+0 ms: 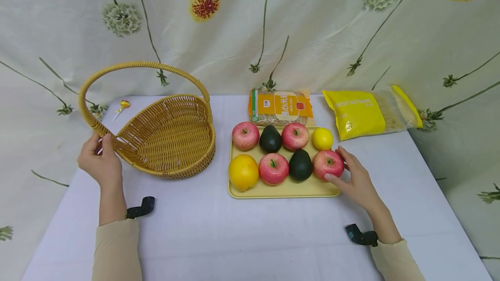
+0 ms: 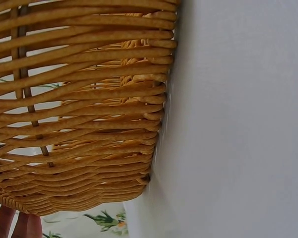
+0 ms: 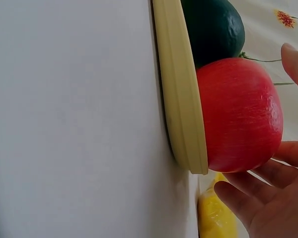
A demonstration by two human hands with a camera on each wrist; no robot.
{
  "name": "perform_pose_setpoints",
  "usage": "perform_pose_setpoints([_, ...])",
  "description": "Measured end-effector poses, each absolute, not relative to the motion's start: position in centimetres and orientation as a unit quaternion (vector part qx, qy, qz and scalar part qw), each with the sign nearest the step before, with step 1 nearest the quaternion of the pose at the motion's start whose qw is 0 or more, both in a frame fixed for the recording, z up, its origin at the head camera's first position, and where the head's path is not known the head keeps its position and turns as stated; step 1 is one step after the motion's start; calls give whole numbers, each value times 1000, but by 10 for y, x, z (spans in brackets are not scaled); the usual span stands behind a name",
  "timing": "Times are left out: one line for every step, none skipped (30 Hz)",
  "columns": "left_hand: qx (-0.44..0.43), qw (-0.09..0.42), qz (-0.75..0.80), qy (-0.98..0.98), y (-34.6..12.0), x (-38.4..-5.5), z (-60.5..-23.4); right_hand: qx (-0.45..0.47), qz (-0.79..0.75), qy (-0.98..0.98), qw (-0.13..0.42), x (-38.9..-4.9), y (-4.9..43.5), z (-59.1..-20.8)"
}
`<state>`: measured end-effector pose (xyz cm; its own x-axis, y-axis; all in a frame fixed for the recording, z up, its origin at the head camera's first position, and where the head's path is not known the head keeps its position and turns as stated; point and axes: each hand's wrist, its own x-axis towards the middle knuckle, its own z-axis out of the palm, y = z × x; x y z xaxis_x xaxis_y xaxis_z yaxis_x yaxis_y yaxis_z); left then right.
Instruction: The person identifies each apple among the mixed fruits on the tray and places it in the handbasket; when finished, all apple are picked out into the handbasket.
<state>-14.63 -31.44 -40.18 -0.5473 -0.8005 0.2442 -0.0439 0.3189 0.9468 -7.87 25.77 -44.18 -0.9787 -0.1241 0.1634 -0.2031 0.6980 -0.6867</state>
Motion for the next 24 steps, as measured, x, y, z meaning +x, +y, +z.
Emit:
perform_pose_setpoints([293,375,-504,-721,-315,-146,-402,87,379,-920,50,-79,257,-442])
perform_pose_setpoints([292,376,-503,-721,-315,-147,-402,86,379,-920,49,-79,257,-443])
perform_pose_setpoints([292,377,-502,-722,-315,-147,-403,85,379,-920,49,-79,257,-443])
perform_pose_setpoints([291,377,-500,-723,-315,-147,-403,85,378,-920,49,-79,257,-443])
perform_pose_setpoints([291,378,-501,-722,-315,-147,-403,85,377,-921,51,-79,256,-444])
perform_pose_setpoints([291,378,-502,-722,-315,-147,-403,86,377,-921,53,-79,256,-444])
perform_pose_setpoints([290,379,-503,-721,-315,-147,-403,88,375,-921,56,-80,256,-445])
perform_pose_setpoints([290,379,-503,-721,-316,-148,-403,89,372,-922,59,-80,256,-445])
perform_pose_setpoints([290,380,-504,-720,-316,-148,-403,90,368,-923,61,-80,256,-446])
perform_pose_setpoints([290,379,-503,-721,-316,-148,-403,91,366,-924,63,-80,256,-446])
perform_pose_setpoints([290,379,-506,-718,-316,-148,-403,92,365,-924,64,-80,256,-446])
perform_pose_setpoints([292,378,-504,-720,-316,-148,-403,92,364,-925,65,-80,256,-447])
perform_pose_setpoints([293,377,-501,-722,-316,-148,-403,92,363,-925,65,-80,256,-447])
perform_pose_setpoints([294,376,-502,-721,-316,-148,-403,92,363,-925,65,-80,256,-447])
perform_pose_setpoints([294,376,-504,-720,-316,-148,-403,92,364,-925,65,-80,256,-448])
perform_pose_setpoints([295,375,-504,-720,-316,-149,-403,93,365,-924,65,-80,256,-448])
perform_pose_setpoints([295,375,-506,-718,-316,-149,-403,93,365,-924,66,-80,256,-448])
perform_pose_setpoints([296,375,-503,-720,-316,-149,-403,93,365,-924,67,-80,256,-448])
perform_pose_setpoints([294,377,-506,-718,-316,-149,-403,93,365,-924,68,-81,256,-448])
perform_pose_setpoints([294,377,-507,-717,-316,-149,-403,93,365,-924,69,-81,256,-448])
perform_pose_setpoints([294,378,-505,-718,-316,-149,-403,93,364,-924,70,-81,256,-449])
perform_pose_setpoints([294,378,-502,-720,-316,-149,-403,93,364,-924,70,-81,256,-449])
perform_pose_setpoints([294,379,-502,-720,-315,-149,-402,93,363,-925,71,-81,256,-449])
perform_pose_setpoints([293,379,-501,-721,-315,-148,-402,92,361,-925,73,-81,256,-448])
